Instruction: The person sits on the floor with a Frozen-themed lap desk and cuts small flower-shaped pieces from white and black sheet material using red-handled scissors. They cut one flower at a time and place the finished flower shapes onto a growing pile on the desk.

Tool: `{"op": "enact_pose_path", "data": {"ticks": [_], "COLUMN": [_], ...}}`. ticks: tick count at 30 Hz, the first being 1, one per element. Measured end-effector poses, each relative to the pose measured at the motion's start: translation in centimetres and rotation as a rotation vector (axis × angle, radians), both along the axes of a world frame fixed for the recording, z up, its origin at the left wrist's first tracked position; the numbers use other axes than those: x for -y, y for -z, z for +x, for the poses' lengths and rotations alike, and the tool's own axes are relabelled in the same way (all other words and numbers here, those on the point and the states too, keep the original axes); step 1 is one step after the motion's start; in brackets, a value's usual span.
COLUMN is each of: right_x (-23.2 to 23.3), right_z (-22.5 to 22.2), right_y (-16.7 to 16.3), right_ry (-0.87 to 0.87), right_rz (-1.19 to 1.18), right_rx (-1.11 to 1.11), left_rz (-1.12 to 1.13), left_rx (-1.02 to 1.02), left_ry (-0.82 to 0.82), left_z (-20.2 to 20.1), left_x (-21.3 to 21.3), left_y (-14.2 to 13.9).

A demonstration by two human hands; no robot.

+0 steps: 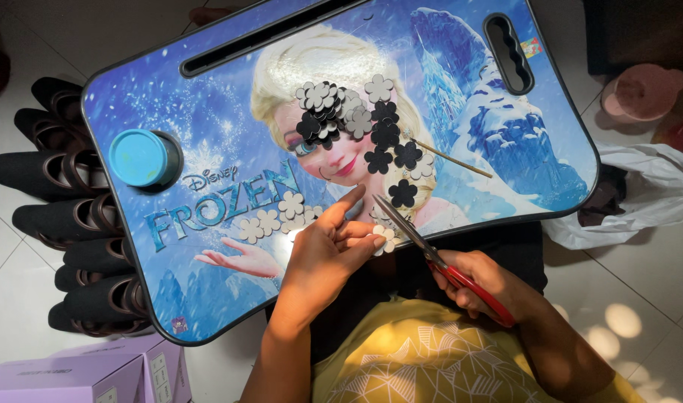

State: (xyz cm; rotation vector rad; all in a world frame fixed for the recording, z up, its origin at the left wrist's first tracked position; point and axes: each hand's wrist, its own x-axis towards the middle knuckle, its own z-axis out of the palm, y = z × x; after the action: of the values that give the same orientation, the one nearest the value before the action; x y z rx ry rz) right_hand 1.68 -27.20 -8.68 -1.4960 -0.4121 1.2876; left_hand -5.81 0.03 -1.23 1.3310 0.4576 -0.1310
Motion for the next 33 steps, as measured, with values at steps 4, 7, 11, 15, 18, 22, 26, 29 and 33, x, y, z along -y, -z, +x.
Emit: {"op": "enact_pose_path", "data": {"ticks": [4, 7, 11, 15, 18, 22, 26, 29, 33], "right_x": [0.3, 0.5, 0.9, 0.6, 0.6, 0.6, 0.4, 0.3, 0.3], "right_z": [-0.4, -0.3, -0.1, -0.5, -0.8, -0.8, -0.7, -0.7, -0.8], "right_y": [0.5, 0.9, 1.0, 1.1, 1.0, 1.0, 1.0, 1.0, 1.1], "right_ry": [0.086, 0.144, 0.213, 0.239, 0.264, 0.26, 0.254, 0.257, 0.257], "right_rz": [0.047, 0.102, 0.254, 0.294, 0.29, 0.294, 0.323, 0.34, 0.33], "right_rx": [0.005, 0.023, -0.024, -0.032, -0.056, -0.051, -0.068, -0.073, -0.073], "left_rz": [0.216, 0.666, 1.078, 1.191, 1.12, 1.197, 1.337, 1.458, 1.53], "left_rx": [0.009, 0.028, 0.235, 0.503, 0.395, 0.459, 0.541, 0.632, 0.636], "left_ry": [-0.024, -0.034, -0.068, -0.082, 0.066, 0.095, 0.12, 0.157, 0.194], "left_z": [-0.5, -0.9, -0.4, 1.3, 2.9, 3.9, 4.0, 4.1, 4.2], "left_x": [-0.5, -1.4, -1.6, 0.6, 2.2, 3.5, 3.7, 3.9, 4.2], "left_y": [-1.1, -2.4, -3.1, -1.9, -0.6, 0.4, 1.0, 1.5, 2.1]}}
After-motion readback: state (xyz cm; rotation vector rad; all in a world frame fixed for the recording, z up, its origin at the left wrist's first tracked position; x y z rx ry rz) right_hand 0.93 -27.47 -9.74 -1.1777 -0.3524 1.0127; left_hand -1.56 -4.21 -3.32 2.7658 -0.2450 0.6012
